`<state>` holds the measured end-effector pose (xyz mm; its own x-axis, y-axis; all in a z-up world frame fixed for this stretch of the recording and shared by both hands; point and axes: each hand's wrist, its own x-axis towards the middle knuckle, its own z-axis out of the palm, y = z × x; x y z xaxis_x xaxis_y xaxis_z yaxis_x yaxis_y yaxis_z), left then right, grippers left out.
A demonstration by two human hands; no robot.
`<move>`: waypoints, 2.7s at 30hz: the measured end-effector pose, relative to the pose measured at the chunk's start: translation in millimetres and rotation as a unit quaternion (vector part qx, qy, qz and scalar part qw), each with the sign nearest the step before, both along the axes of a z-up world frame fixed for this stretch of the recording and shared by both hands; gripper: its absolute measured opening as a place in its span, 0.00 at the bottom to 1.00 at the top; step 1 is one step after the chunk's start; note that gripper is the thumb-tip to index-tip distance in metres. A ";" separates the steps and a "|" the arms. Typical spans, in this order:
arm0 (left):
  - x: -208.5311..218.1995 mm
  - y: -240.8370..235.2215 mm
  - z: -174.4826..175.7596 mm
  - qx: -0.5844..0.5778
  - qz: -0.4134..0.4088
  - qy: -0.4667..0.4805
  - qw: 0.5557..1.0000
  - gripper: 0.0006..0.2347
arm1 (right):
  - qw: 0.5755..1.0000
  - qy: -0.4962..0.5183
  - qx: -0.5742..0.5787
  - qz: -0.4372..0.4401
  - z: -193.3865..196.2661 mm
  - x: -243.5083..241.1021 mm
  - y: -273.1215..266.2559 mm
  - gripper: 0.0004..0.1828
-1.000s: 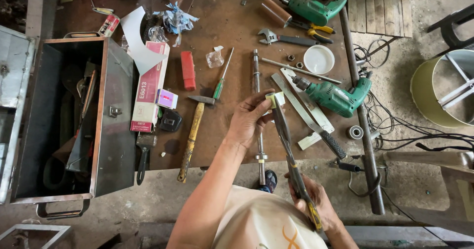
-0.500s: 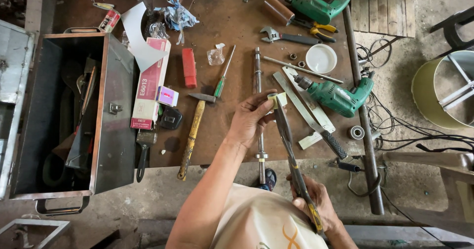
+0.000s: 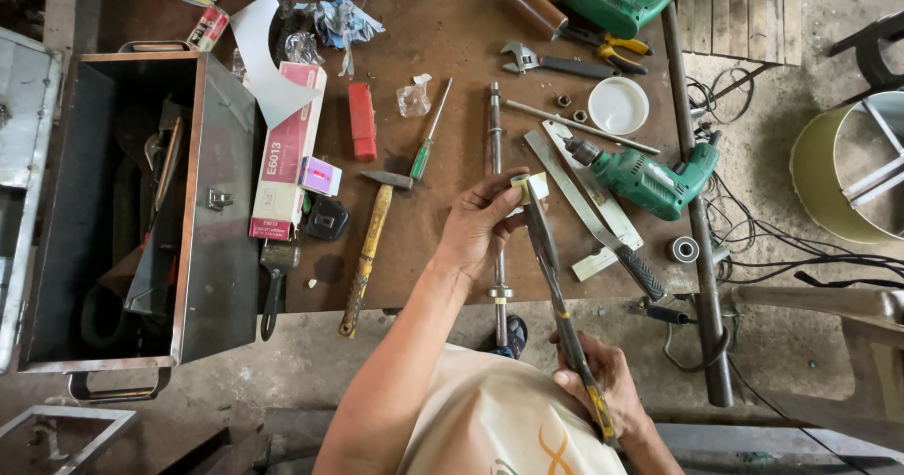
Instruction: The person works at a cluttered workbench fitting a bearing onto a metal shaft, pressing and twisting it by hand and tapping it with a hammer. They sand a small block with sandpaper, cut and trim pieces with pliers, and repeatedly test-fit the bearing on the shaft.
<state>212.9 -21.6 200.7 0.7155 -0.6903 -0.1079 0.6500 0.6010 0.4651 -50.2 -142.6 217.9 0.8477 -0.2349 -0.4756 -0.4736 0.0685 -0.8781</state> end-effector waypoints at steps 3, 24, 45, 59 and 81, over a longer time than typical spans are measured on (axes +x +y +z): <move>0.3 -0.1 -1.5 0.002 -0.001 0.002 1.000 0.14 | 1.000 0.006 -0.021 -0.002 -5.8 -2.5 -0.3 0.35; 15.6 5.5 -61.3 0.078 0.026 0.062 0.995 0.12 | 0.988 0.131 -0.078 0.024 -13.7 27.0 -2.3 0.22; 75.8 123.7 -155.5 0.025 0.181 0.129 0.975 0.10 | 0.977 0.137 -0.144 0.077 -86.0 132.7 18.2 0.31; -94.7 159.0 -152.1 0.423 -0.163 -0.054 0.890 0.16 | 0.807 0.006 -0.577 0.129 -139.2 264.9 -80.3 0.34; -217.6 69.1 -208.0 0.147 0.012 0.238 0.960 0.11 | 0.994 0.093 0.049 0.001 -193.5 -15.9 -5.6 0.16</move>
